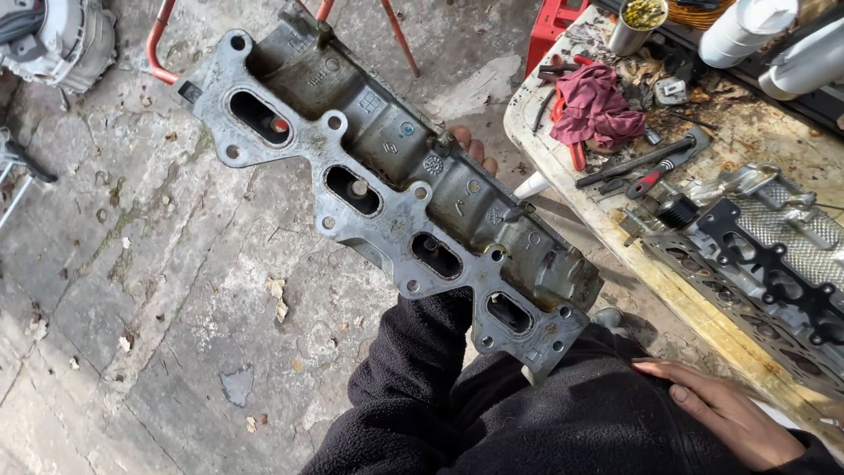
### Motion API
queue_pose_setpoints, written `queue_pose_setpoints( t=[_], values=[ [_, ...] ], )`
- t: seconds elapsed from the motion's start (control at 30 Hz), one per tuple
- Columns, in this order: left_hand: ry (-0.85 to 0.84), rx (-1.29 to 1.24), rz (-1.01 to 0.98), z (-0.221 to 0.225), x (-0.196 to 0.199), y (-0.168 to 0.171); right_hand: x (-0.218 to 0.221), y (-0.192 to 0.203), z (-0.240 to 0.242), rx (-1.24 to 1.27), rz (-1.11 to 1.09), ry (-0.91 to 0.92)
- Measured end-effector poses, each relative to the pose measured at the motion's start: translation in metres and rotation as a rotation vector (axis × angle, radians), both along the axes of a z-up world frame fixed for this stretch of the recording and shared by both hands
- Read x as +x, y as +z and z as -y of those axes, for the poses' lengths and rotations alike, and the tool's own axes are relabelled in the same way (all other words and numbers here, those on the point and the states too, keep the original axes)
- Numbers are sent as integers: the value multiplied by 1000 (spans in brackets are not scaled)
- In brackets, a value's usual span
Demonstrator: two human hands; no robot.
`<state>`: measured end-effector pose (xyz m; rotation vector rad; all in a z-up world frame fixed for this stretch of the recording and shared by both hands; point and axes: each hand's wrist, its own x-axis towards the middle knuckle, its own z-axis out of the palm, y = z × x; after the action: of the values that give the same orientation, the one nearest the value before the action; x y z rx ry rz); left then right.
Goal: Applying sealant to an engine intake manifold gasket.
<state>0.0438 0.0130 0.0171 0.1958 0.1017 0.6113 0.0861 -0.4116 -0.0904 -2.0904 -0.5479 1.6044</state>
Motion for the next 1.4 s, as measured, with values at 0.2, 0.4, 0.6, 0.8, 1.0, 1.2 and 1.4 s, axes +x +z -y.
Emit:
queue_pose_setpoints(
  t=[0.2, 0.4, 0.6, 0.8, 1.0, 1.2, 1.4],
  values=[
    [-69, 87, 32, 18, 19, -11, 2, 5, 7, 24, 18, -60],
    [-356, 129, 322, 20, 57, -64, 7, 26, 22, 56, 47, -67],
    [-333, 72, 162, 61, 66, -42, -2, 26, 61, 362, 105, -203],
    [-696, 181, 366, 32, 113, -99, -6, 57, 75, 487, 182, -252],
    [-744, 392, 343, 72, 132, -46, -8, 74, 89, 693, 142, -349],
    [-854, 350, 323, 91, 153, -26, -11, 70, 111, 721, 181, -344],
    [-673, 460, 374, 93, 183, -46, -24, 52, 138, 697, 141, -365]
  ],
)
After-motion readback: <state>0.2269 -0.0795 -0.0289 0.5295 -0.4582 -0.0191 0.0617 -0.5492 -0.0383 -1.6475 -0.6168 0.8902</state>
